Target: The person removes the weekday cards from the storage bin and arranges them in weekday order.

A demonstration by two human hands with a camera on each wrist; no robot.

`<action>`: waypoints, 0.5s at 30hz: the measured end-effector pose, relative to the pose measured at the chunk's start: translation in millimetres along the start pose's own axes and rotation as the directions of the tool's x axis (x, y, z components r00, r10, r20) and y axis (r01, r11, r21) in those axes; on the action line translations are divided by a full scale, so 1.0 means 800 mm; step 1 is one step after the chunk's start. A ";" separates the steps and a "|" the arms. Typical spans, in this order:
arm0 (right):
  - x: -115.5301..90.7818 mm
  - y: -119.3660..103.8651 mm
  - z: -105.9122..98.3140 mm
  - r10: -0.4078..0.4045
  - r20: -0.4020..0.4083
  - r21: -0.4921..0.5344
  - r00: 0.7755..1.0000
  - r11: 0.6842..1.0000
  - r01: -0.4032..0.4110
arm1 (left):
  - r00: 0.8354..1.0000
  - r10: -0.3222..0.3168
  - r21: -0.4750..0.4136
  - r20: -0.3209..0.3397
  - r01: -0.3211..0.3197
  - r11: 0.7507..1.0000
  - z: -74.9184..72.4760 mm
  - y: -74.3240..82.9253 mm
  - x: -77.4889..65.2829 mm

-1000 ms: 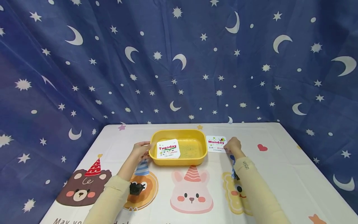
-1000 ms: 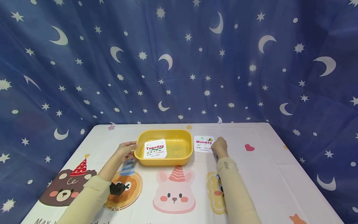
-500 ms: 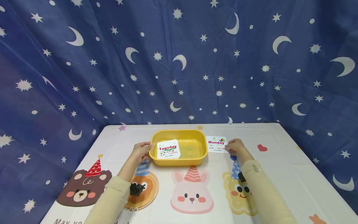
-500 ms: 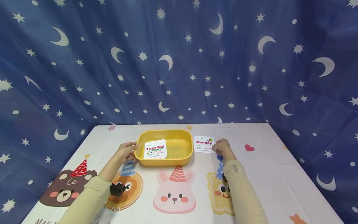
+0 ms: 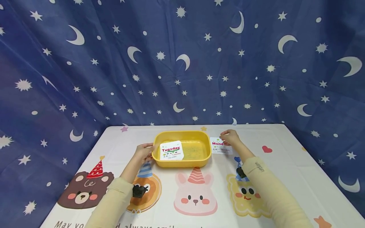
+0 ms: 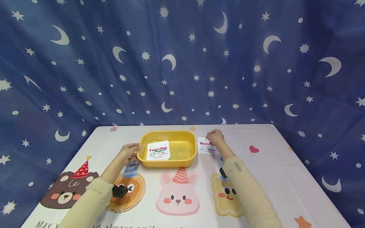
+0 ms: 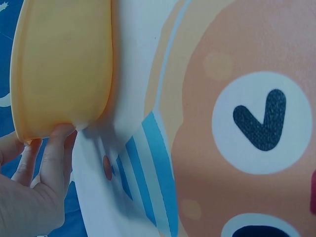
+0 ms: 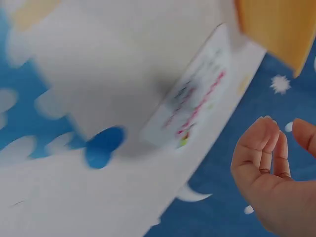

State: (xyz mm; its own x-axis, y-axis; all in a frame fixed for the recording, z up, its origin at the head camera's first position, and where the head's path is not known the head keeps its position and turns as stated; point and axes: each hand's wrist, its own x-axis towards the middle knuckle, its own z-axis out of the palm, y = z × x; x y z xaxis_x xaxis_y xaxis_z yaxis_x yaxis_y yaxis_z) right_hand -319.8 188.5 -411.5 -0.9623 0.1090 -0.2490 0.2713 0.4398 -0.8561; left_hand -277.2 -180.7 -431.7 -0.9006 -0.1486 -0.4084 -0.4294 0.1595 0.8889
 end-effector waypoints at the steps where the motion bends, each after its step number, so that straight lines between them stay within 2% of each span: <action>1: 0.002 -0.009 0.007 0.015 0.003 -0.012 1.000 1.000 -0.015 | 1.000 0.001 0.002 0.002 -0.001 1.000 0.000 0.000 0.000; 2: 0.003 -0.014 0.011 0.022 0.010 -0.014 1.000 1.000 -0.021 | 1.000 0.000 0.002 0.000 0.000 1.000 0.000 0.001 -0.001; 4: -0.001 -0.019 0.015 -0.045 0.048 0.006 0.998 0.999 0.045 | 1.000 0.002 0.001 -0.002 -0.002 1.000 0.000 0.002 -0.001; 8: -0.012 -0.034 0.028 -0.102 0.076 0.062 0.992 0.993 0.098 | 1.000 0.014 -0.010 0.004 -0.014 1.000 0.000 0.002 0.000; 12: -0.017 -0.055 0.043 -0.077 0.144 0.033 0.986 0.997 0.073 | 1.000 0.024 -0.018 0.013 -0.024 1.000 -0.001 0.000 0.001; 15: -0.033 -0.077 0.050 -0.070 0.242 0.027 0.968 0.998 0.065 | 1.000 0.024 -0.017 0.010 -0.024 1.000 -0.001 0.000 0.000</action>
State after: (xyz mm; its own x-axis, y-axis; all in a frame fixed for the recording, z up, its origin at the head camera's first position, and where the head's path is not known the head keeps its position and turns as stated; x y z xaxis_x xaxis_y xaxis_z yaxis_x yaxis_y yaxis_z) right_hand -310.7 123.0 -370.6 -0.9463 -0.1409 -0.2911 0.2085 0.4221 -0.8822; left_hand -277.2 -181.6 -431.6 -0.9113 -0.1345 -0.3892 -0.4067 0.1461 0.9018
